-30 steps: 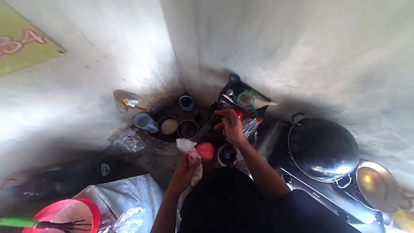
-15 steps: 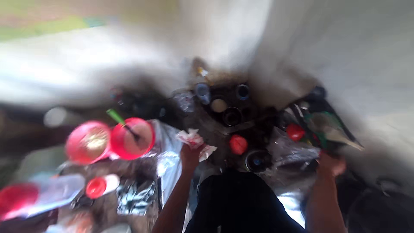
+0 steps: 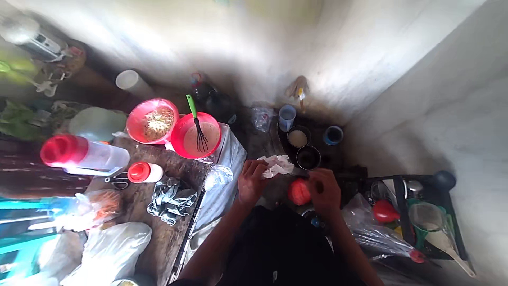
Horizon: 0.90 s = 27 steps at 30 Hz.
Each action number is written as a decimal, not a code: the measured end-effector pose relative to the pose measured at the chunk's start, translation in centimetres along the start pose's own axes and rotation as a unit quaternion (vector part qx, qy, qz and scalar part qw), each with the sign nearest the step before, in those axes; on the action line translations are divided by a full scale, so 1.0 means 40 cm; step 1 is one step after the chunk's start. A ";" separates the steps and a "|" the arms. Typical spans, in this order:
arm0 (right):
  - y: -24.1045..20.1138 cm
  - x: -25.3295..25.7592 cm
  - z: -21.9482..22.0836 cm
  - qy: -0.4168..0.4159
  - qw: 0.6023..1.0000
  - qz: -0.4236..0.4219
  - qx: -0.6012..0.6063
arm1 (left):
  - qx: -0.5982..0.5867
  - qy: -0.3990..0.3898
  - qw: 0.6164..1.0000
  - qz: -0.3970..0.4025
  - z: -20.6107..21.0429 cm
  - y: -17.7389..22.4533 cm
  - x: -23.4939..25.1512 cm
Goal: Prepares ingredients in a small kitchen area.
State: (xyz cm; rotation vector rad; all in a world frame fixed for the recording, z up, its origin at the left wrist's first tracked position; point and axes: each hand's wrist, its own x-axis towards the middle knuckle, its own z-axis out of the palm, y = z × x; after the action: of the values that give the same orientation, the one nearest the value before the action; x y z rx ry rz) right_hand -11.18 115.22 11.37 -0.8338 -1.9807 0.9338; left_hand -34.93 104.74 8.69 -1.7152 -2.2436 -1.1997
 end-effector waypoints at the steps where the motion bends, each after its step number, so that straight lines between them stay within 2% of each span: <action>1: -0.050 0.059 0.028 -0.044 0.995 -0.092 -0.020 | 0.002 0.002 1.000 0.008 -0.005 -0.001 0.003; 3: -0.116 0.136 0.067 -0.088 0.971 -0.204 -0.086 | 0.018 0.011 1.000 0.017 -0.016 -0.008 0.008; 7: -0.140 0.228 0.128 -0.128 0.944 -0.273 -0.137 | 0.021 0.034 0.999 -0.008 -0.035 -0.043 0.015; 10: -0.115 0.267 0.194 -0.127 0.940 -0.297 -0.107 | -0.147 -0.002 0.988 -0.048 -0.068 -0.066 0.031; 12: -0.102 0.294 0.239 -0.158 0.931 -0.314 -0.099 | -0.293 -0.016 0.952 -0.087 -0.091 -0.077 0.057; 14: -0.089 0.309 0.279 -0.178 0.921 -0.334 -0.091 | -0.369 -0.038 0.917 -0.147 -0.110 -0.104 0.083; 18: -0.087 0.355 0.343 -0.194 0.906 -0.367 -0.086 | -0.446 -0.151 0.845 -0.252 -0.170 -0.183 0.140; 22: -0.092 0.397 0.380 -0.233 0.882 -0.400 -0.090 | -0.490 -0.208 0.795 -0.291 -0.205 -0.253 0.173; 23: -0.097 0.407 0.386 -0.247 0.873 -0.408 -0.102 | -0.478 -0.227 0.801 -0.282 -0.208 -0.272 0.180; 26: -0.112 0.440 0.404 -0.300 0.838 -0.424 -0.169 | -0.361 -0.277 0.873 -0.178 -0.209 -0.320 0.190; 27: -0.115 0.450 0.412 -0.310 0.828 -0.430 -0.184 | -0.341 -0.277 0.885 -0.157 -0.207 -0.327 0.190</action>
State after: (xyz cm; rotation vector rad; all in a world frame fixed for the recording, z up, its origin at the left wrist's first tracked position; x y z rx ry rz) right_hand -34.85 121.98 14.68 0.2991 -2.7536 0.2696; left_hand -51.98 104.74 11.21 -2.2113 -2.7047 -1.9721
